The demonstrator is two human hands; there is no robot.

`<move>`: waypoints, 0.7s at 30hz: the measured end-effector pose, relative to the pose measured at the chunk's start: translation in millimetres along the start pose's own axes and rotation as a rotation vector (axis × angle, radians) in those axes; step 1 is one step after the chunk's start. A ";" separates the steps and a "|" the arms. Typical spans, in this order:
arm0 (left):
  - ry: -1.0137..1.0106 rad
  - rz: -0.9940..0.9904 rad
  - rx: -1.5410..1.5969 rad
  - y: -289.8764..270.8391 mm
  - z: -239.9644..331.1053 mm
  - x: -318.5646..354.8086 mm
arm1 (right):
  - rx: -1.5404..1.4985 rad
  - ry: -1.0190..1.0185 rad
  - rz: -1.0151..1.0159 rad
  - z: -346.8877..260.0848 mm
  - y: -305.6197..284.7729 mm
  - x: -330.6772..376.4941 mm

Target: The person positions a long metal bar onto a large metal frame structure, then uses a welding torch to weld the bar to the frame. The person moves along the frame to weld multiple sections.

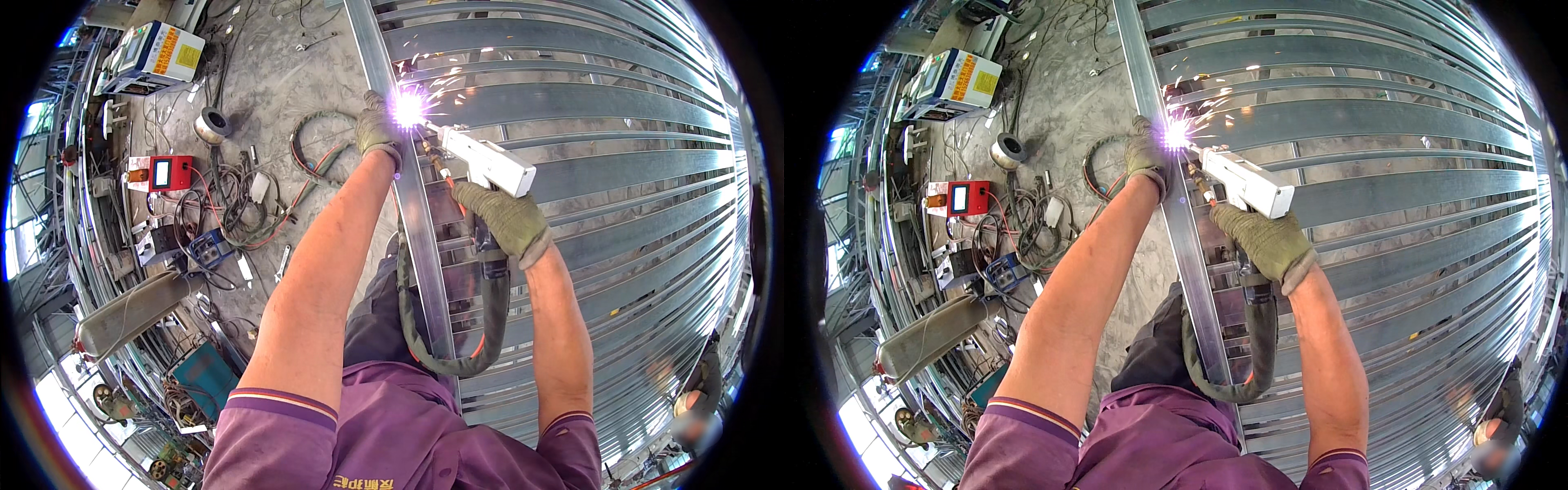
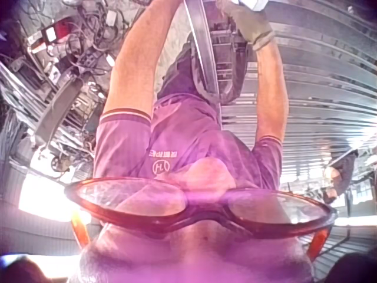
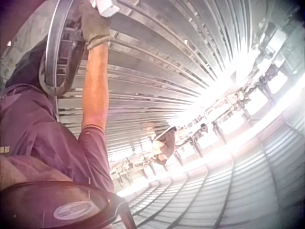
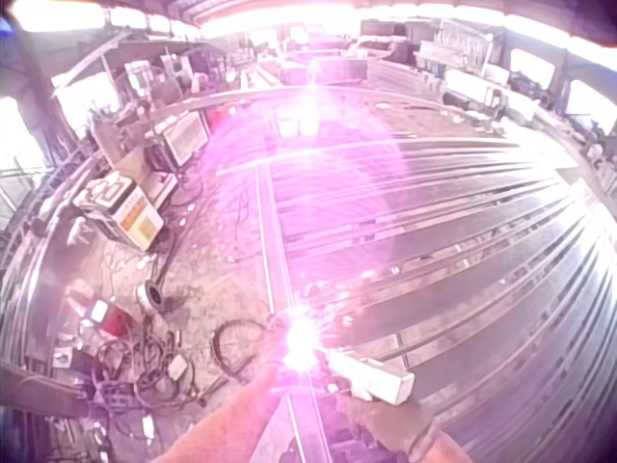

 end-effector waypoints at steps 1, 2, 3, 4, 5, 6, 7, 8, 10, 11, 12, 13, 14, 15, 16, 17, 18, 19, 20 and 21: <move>-0.015 -0.006 0.016 2.3 -3.2 -3.2 | -0.001 0.025 0.004 0.7 0.2 1.6; -0.010 0.001 0.033 3.2 -5.1 -5.6 | -0.017 0.006 0.005 -2.2 1.0 2.9; -0.006 0.009 0.049 3.9 -7.4 -7.7 | -0.033 -0.012 0.005 -5.0 1.9 4.2; 0.001 0.011 0.064 2.9 -4.2 -4.9 | -0.050 -0.028 0.012 -6.2 1.1 5.0; 0.006 0.016 0.048 1.8 -1.1 -2.3 | -0.061 -0.032 0.017 -6.1 0.7 5.0; 0.011 0.021 0.032 0.5 1.9 0.2 | -0.071 -0.036 0.021 -6.2 0.6 5.0; 0.014 0.029 0.018 -2.2 3.4 2.3 | -0.081 -0.042 0.022 -7.0 1.1 4.9; 0.001 0.039 0.037 -3.4 1.8 0.7 | -0.063 -0.038 0.017 -5.8 1.1 4.6; -0.025 0.056 0.072 -7.9 1.6 -0.4 | -0.027 -0.027 0.008 -2.2 -0.1 2.9; 0.015 0.079 0.039 -9.3 6.0 2.6 | -0.031 -0.034 0.012 -2.3 -0.4 2.8; 0.055 0.102 0.005 -9.6 10.0 7.0 | -0.035 -0.040 0.017 -2.2 -0.7 3.0; 0.092 0.129 -0.027 -12.0 12.6 10.0 | -0.038 -0.048 0.018 -3.3 0.0 3.4; 0.050 0.076 0.041 -6.2 5.1 3.7 | -0.033 -0.047 0.008 -3.5 1.4 3.4; 0.008 0.024 0.108 0.1 -2.4 -4.6 | -0.028 -0.045 -0.003 -3.7 2.6 3.5; -0.031 -0.032 0.175 5.1 -5.3 -7.9 | -0.023 -0.041 -0.008 -3.2 2.5 3.5; -0.040 -0.016 0.157 4.2 -5.9 -10.2 | -0.007 -0.033 -0.001 -1.9 1.0 3.6; -0.048 0.000 0.140 3.4 -6.3 -12.5 | 0.010 -0.025 0.007 -0.6 -0.4 3.8; -0.056 0.016 0.122 2.1 -5.6 -12.4 | 0.026 -0.016 0.016 1.0 -2.0 4.2; 0.000 0.029 0.065 2.5 0.5 -9.7 | 0.009 -0.009 0.020 1.5 -2.6 4.9; 0.056 0.041 0.008 4.1 5.9 -5.5 | -0.008 -0.001 0.025 0.8 -3.0 6.0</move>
Point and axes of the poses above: each hand's wrist, its own x-axis away from the middle knuckle, its own y-axis out of the palm, z = x × y, the point moved 10 cm from there along -x, towards the middle knuckle, and after that the axes turned 9 degrees about -y, right-handed, at the moved point
